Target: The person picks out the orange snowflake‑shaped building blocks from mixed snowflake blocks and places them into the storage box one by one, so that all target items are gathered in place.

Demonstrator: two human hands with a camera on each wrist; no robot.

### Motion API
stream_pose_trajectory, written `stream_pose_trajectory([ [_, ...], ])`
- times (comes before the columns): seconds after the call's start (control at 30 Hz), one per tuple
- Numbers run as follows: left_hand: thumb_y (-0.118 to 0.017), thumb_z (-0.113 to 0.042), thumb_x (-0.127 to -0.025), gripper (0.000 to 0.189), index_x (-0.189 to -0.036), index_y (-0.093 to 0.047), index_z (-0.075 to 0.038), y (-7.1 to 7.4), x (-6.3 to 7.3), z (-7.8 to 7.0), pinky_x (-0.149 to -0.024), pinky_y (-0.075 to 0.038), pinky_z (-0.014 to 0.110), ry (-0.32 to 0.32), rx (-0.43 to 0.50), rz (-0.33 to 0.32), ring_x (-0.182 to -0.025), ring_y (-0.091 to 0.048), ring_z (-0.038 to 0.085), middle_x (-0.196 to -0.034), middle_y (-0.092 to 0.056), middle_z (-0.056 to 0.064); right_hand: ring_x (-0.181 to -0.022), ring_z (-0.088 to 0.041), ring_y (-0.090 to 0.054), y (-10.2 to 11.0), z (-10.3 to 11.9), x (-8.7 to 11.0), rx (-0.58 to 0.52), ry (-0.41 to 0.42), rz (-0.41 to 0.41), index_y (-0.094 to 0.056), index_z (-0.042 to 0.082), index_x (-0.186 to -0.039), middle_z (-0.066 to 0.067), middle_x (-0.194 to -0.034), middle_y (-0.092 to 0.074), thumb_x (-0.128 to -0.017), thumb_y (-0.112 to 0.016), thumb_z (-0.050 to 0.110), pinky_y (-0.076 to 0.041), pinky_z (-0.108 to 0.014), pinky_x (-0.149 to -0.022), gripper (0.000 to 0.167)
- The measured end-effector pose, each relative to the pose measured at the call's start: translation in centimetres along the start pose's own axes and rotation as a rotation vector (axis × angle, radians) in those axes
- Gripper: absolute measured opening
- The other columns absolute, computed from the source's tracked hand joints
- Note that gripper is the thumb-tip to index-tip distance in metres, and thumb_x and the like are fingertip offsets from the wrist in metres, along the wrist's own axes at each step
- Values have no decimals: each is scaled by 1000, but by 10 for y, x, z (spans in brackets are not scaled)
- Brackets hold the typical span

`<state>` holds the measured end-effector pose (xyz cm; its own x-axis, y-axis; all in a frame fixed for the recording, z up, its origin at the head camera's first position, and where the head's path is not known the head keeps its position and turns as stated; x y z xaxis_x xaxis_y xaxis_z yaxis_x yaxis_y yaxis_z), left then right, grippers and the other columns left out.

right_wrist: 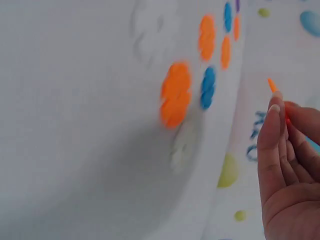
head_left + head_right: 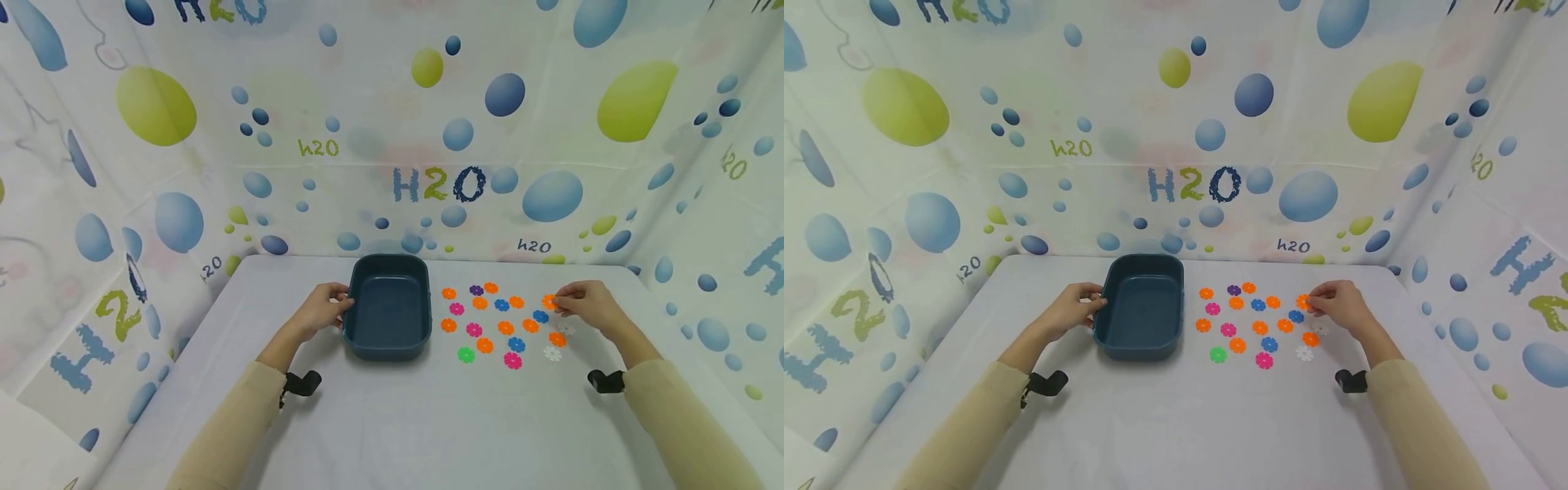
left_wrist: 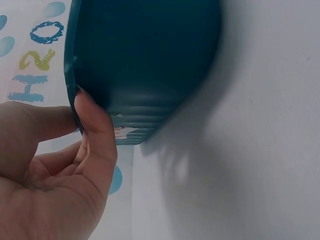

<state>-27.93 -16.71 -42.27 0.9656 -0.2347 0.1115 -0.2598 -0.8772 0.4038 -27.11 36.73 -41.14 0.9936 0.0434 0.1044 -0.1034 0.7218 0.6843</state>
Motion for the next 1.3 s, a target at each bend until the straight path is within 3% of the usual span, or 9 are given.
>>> stream_pose_trajectory([
  [0.2,-56,-5,-104,43,-141,-46,14,1,1,-1,-61,-60,27,-20,-6,0,-77,-62,20,-103,-54,16,-91,-30,-72,-12,34,6,-33,76,-25,-62,-10,-121,-20,-106,-72,-104,-62,18,-61,-39,-89,32],
  [0.5,-55,-4,-105,44,-142,-44,16,-1,1,0,-62,-60,28,-33,6,11,-80,-62,23,-103,-54,16,-95,-37,-71,-35,83,11,-76,167,11,-65,-7,-117,-20,-103,-73,-103,-64,17,-62,-34,-87,28],
  [0.87,-54,-4,-104,43,-141,-45,15,-2,4,-3,-63,-61,28,-34,-7,13,-79,-61,20,-102,-53,16,-86,-29,-73,-64,133,7,-110,293,50,-68,-4,-109,-15,-97,-74,-100,-68,15,-61,-23,-77,21],
  [1.1,-55,-4,-104,43,-142,-46,15,-1,4,-3,-63,-61,29,-25,-16,11,-79,-60,20,-101,-54,15,-84,-26,-73,-84,164,3,-144,313,89,-69,-1,-110,-14,-96,-74,-100,-68,15,-63,-38,-84,19],
  [1.3,-55,-4,-104,44,-142,-45,15,-3,6,-3,-63,-61,29,-28,-20,7,-79,-60,19,-101,-54,15,-81,-25,-73,-102,199,-3,-199,371,141,-70,-1,-108,-14,-93,-74,-100,-67,11,-63,-35,-80,15],
])
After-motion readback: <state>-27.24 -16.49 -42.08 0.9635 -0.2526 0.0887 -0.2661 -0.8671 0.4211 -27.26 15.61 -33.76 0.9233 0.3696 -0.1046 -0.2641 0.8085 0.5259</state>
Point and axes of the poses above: each hand's wrist, its own x-axis away from the middle knuckle, its own y-axis out of the back of the hand, z = x × y, the point moved 1 cm from there along -x, towards the middle knuckle
